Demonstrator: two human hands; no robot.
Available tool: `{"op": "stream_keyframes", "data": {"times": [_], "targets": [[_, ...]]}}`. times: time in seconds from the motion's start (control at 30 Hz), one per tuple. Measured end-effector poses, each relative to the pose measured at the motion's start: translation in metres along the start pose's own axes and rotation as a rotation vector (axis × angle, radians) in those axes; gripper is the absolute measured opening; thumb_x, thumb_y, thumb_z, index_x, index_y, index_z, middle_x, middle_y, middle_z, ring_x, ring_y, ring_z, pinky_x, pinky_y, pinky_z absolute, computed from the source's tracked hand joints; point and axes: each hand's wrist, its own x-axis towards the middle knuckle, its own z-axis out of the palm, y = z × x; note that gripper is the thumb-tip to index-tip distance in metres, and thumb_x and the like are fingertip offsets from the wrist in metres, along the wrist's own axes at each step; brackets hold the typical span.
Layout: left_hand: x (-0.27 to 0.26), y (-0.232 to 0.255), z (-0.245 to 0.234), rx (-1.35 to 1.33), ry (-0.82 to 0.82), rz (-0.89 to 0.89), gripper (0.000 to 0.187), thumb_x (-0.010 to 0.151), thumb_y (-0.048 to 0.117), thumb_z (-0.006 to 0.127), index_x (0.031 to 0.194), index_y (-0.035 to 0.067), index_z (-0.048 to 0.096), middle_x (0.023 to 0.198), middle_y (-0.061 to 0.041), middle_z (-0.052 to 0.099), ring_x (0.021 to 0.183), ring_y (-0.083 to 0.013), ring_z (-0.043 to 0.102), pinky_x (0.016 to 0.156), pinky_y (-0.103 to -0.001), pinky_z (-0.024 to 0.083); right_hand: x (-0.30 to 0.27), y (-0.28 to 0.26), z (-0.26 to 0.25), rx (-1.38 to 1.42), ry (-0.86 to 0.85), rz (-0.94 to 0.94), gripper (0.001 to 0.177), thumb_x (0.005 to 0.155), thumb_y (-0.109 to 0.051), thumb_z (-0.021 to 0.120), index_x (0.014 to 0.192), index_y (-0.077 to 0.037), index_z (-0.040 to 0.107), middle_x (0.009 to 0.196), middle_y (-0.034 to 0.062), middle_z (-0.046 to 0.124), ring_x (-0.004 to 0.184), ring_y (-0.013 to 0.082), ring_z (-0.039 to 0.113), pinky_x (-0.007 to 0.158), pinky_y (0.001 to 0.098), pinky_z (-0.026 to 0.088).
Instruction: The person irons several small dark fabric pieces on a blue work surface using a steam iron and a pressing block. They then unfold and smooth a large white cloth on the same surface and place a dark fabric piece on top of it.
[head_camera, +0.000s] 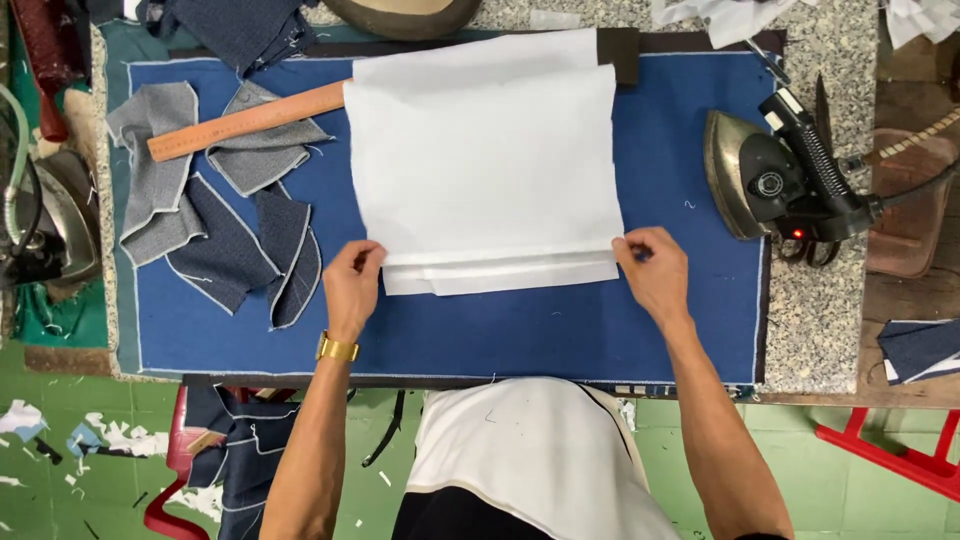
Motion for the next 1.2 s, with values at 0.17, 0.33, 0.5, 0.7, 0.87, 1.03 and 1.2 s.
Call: {"op": "stream_keyframes", "data": {"times": [0.17, 0.33, 0.5, 0.7, 0.87, 1.03, 1.2], "targets": [[-0.01, -0.016, 0.006, 0.131, -0.036, 0.046, 0.007, 0.097, 0.016, 0.077, 0.101, 0.011, 0.078, 0.091, -0.009, 0.075, 0.088, -0.027, 0.073, 0.074, -0.038, 0.059, -0.012, 0.011, 0.002, -0.123, -0.032, -0.039, 0.013, 0.093, -0.022, 0.082, 0.09, -0.012, 0.075, 0.098, 0.0025, 0.07, 0.09, 0.0204, 0.068, 0.079, 0.0348, 0.056], [-0.015, -0.025, 0.008, 0.208, -0.032, 0.116, 0.008, 0.097, 0.019, 0.076, 0.1, 0.012, 0.077, 0.094, -0.008, 0.075, 0.089, -0.0298, 0.073, 0.076, -0.04, 0.06, -0.014, 0.013, 0.002, -0.16, -0.056, -0.04, 0.014, 0.093, -0.025, 0.081, 0.089, -0.015, 0.074, 0.102, 0.002, 0.07, 0.099, 0.0226, 0.068, 0.086, 0.0358, 0.055], [-0.03, 0.002, 0.0, 0.457, 0.05, 0.305, 0.015, 0.102, 0.023, 0.07, 0.105, 0.008, 0.074, 0.107, -0.01, 0.064, 0.091, -0.0302, 0.071, 0.074, -0.04, 0.061, -0.017, -0.008, -0.007, -0.225, -0.096, -0.011, 0.028, 0.09, -0.025, 0.082, 0.11, -0.011, 0.069, 0.111, 0.0094, 0.065, 0.105, 0.0288, 0.065, 0.09, 0.0422, 0.054], [-0.026, -0.005, 0.002, 0.632, -0.075, 0.688, 0.02, 0.09, 0.028, 0.078, 0.108, 0.019, 0.075, 0.119, -0.004, 0.062, 0.107, -0.0229, 0.063, 0.083, -0.033, 0.05, -0.008, 0.002, -0.005, -0.377, -0.222, -0.449, 0.028, 0.086, -0.019, 0.08, 0.113, -0.021, 0.074, 0.122, 0.0024, 0.066, 0.114, 0.0237, 0.063, 0.1, 0.0364, 0.052], [-0.018, -0.026, 0.013, 0.705, -0.1, 0.714, 0.013, 0.094, 0.029, 0.074, 0.104, 0.021, 0.076, 0.117, -0.001, 0.068, 0.11, -0.0206, 0.063, 0.085, -0.031, 0.05, 0.0, 0.011, -0.003, -0.398, -0.259, -0.483, 0.01, 0.091, -0.023, 0.076, 0.1, -0.02, 0.078, 0.115, 0.0005, 0.07, 0.109, 0.0224, 0.065, 0.095, 0.0341, 0.054], [-0.011, -0.047, 0.024, 0.774, -0.089, 0.781, 0.009, 0.095, 0.02, 0.07, 0.103, 0.021, 0.075, 0.115, -0.003, 0.07, 0.111, -0.0208, 0.065, 0.089, -0.032, 0.052, 0.006, 0.026, 0.011, -0.475, -0.22, -0.518, 0.006, 0.094, -0.028, 0.073, 0.094, -0.023, 0.076, 0.111, -0.0039, 0.069, 0.106, 0.0184, 0.066, 0.092, 0.0307, 0.055], [-0.013, -0.008, 0.015, 0.702, -0.139, 0.639, 0.006, 0.092, 0.014, 0.069, 0.097, 0.015, 0.073, 0.106, -0.002, 0.073, 0.102, -0.0199, 0.07, 0.074, -0.029, 0.057, 0.01, 0.031, 0.028, -0.431, -0.031, -0.649, 0.006, 0.085, -0.018, 0.074, 0.082, -0.02, 0.069, 0.103, -0.0068, 0.069, 0.102, 0.0166, 0.067, 0.085, 0.0298, 0.055]]}}
